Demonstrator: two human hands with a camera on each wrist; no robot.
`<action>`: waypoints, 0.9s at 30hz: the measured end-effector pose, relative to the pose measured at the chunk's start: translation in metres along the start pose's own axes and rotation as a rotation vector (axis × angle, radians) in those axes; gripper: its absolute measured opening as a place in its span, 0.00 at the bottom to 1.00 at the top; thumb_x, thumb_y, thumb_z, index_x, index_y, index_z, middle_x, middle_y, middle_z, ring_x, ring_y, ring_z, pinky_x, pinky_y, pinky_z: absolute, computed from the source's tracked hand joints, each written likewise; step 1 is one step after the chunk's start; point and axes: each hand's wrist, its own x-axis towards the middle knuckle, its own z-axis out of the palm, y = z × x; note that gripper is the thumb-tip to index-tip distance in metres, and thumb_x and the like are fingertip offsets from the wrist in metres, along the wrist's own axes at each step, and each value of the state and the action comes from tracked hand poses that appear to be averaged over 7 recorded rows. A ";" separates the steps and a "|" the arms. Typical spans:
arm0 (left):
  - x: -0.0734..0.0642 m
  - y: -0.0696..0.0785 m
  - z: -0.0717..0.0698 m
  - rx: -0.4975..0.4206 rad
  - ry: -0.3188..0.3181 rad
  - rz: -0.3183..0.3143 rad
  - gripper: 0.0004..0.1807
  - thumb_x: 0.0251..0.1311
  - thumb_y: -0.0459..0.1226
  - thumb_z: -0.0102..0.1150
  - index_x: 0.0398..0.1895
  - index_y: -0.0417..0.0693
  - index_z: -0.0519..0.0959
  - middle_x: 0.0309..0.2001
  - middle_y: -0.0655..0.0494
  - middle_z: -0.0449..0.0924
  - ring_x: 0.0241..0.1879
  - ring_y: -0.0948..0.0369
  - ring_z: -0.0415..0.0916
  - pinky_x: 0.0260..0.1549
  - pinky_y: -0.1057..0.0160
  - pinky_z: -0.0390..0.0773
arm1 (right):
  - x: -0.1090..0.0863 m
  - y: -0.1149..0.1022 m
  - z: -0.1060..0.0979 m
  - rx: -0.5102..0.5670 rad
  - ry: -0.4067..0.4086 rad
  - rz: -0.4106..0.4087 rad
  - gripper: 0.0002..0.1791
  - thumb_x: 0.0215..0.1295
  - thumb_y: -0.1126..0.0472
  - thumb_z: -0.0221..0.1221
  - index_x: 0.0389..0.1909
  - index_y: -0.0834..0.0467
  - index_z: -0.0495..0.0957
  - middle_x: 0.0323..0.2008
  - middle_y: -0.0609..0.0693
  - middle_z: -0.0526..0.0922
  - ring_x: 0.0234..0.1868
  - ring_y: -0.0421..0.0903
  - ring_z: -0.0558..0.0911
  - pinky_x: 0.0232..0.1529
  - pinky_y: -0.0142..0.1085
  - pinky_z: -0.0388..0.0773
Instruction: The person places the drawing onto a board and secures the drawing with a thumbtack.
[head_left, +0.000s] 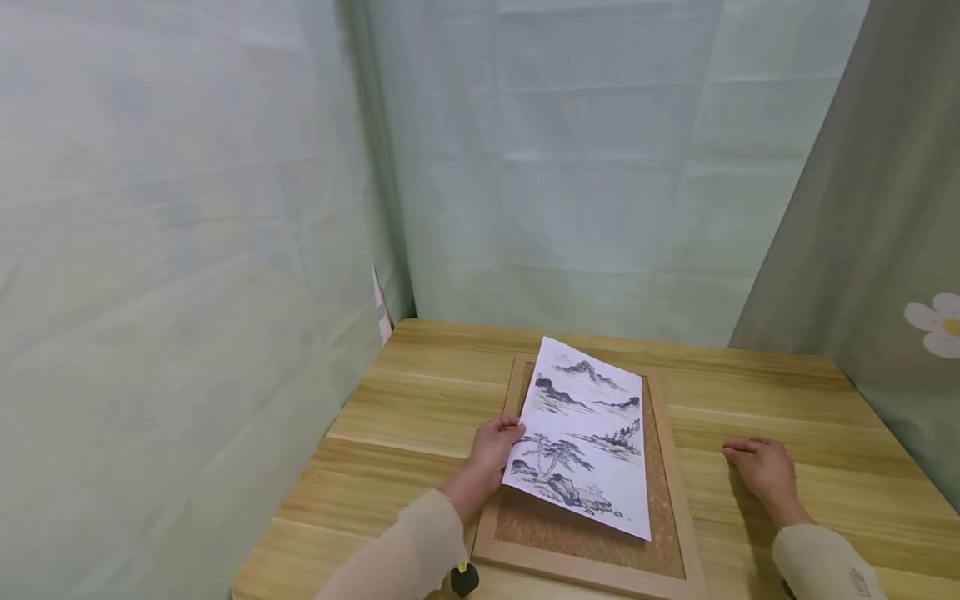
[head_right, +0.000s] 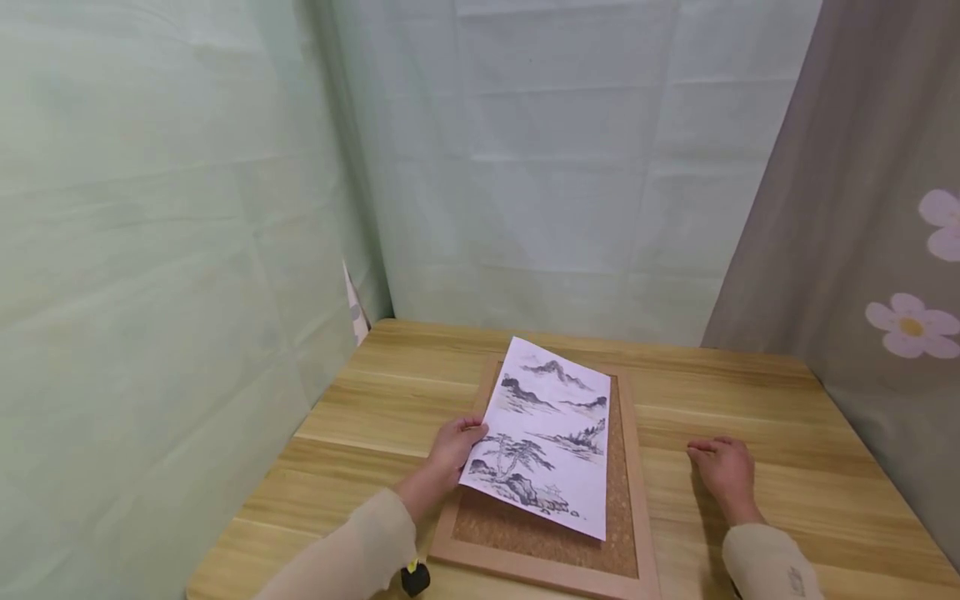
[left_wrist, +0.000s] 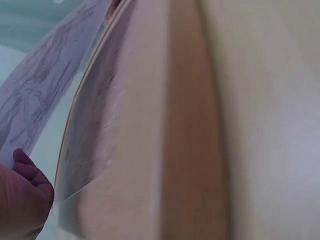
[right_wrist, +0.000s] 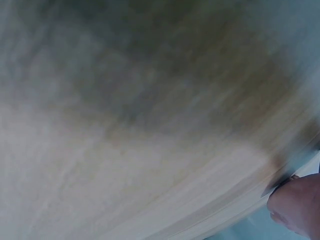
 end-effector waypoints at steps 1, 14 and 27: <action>-0.002 -0.001 0.001 0.016 -0.013 0.011 0.08 0.63 0.29 0.60 0.43 0.32 0.78 0.34 0.51 0.78 0.30 0.62 0.74 0.29 0.68 0.75 | 0.000 0.000 0.000 -0.003 0.004 -0.005 0.13 0.69 0.66 0.57 0.43 0.73 0.82 0.50 0.77 0.77 0.57 0.74 0.68 0.59 0.64 0.58; -0.016 -0.007 -0.001 0.224 -0.115 0.048 0.12 0.55 0.26 0.63 0.42 0.32 0.78 0.27 0.54 0.79 0.21 0.64 0.70 0.16 0.71 0.69 | 0.001 -0.001 0.000 -0.009 -0.021 0.033 0.14 0.70 0.64 0.56 0.44 0.73 0.82 0.53 0.77 0.75 0.58 0.72 0.65 0.60 0.64 0.54; -0.007 -0.003 -0.013 0.409 -0.110 0.224 0.11 0.53 0.28 0.68 0.39 0.33 0.79 0.26 0.56 0.70 0.27 0.62 0.67 0.26 0.66 0.70 | 0.000 0.001 0.003 -0.010 0.017 0.005 0.12 0.69 0.66 0.57 0.42 0.73 0.82 0.50 0.76 0.77 0.57 0.73 0.67 0.59 0.64 0.58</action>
